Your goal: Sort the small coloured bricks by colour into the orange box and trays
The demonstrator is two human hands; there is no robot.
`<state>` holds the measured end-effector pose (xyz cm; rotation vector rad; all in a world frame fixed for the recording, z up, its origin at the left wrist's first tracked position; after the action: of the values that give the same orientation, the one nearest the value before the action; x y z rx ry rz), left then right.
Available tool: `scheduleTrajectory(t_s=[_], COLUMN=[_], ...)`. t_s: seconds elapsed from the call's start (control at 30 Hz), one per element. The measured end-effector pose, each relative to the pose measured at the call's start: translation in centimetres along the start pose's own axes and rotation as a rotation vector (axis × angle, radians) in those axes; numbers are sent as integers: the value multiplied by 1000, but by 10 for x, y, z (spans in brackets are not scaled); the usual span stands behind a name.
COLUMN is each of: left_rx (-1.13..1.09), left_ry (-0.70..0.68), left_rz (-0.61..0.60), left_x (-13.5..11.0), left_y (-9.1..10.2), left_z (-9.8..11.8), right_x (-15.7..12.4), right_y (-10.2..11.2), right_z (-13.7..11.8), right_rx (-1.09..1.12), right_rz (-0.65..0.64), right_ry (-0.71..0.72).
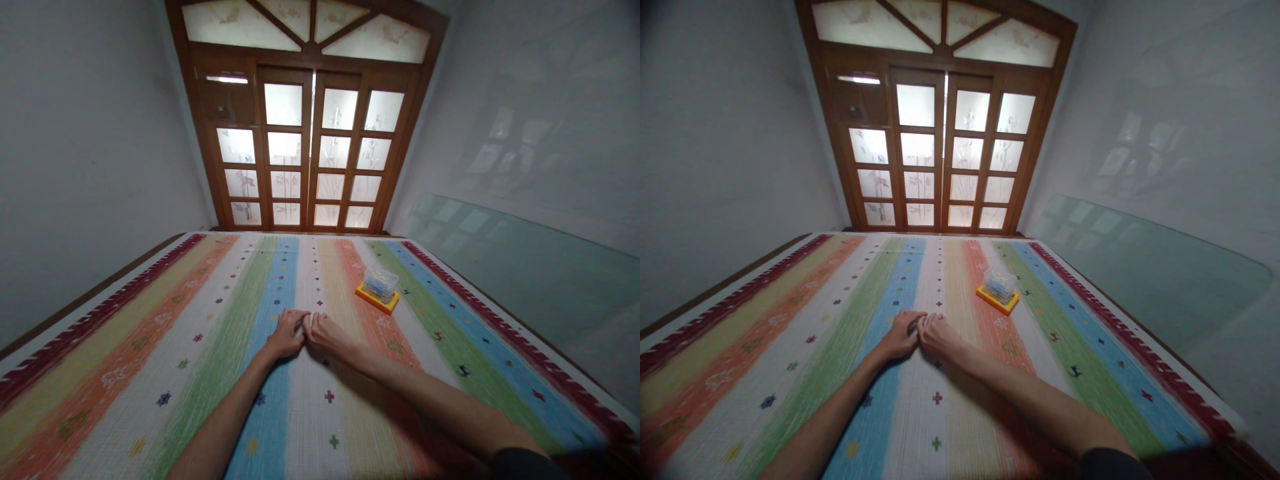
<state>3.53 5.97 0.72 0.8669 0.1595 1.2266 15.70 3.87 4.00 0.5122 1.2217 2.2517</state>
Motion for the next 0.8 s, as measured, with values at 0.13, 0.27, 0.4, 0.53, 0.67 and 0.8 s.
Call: scheduleTrajectory(t_s=[0.13, 0.27, 0.4, 0.53, 0.67, 0.8], left_rx=[-33, -258, -549, -724, -790, -748], left_ry=[32, 67, 131, 187, 232, 262], left_rz=[24, 43, -41, -97, -119, 53], left_x=[0, -2, -2, -3, -3, -3], left_y=[4, 11, 12, 13, 16, 41], left_z=[-5, -9, -11, -13, -16, -26], right_x=[2, -4, -3, 10, 21, 19], right_y=[-1, -9, -28, -48, -54, -65], right_z=[23, 58, 82, 84, 79, 73], right_rx=[167, 557, 1147, 1669, 1801, 1921], right_rz=[-35, 38, 216, 202, 157, 112], right_ry=[60, -96, -357, -599, -615, -672])
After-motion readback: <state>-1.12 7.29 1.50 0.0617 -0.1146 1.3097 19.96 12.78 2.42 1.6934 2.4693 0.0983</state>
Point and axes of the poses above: each hand's wrist, its own x-axis towards the middle knuckle, its own y-axis out of the back of the hand, z = x × y, the point moved 4 cm from there along x, towards the middle knuckle, and after that the axes turned 8 degrees about -x, right-handed, at the moved point
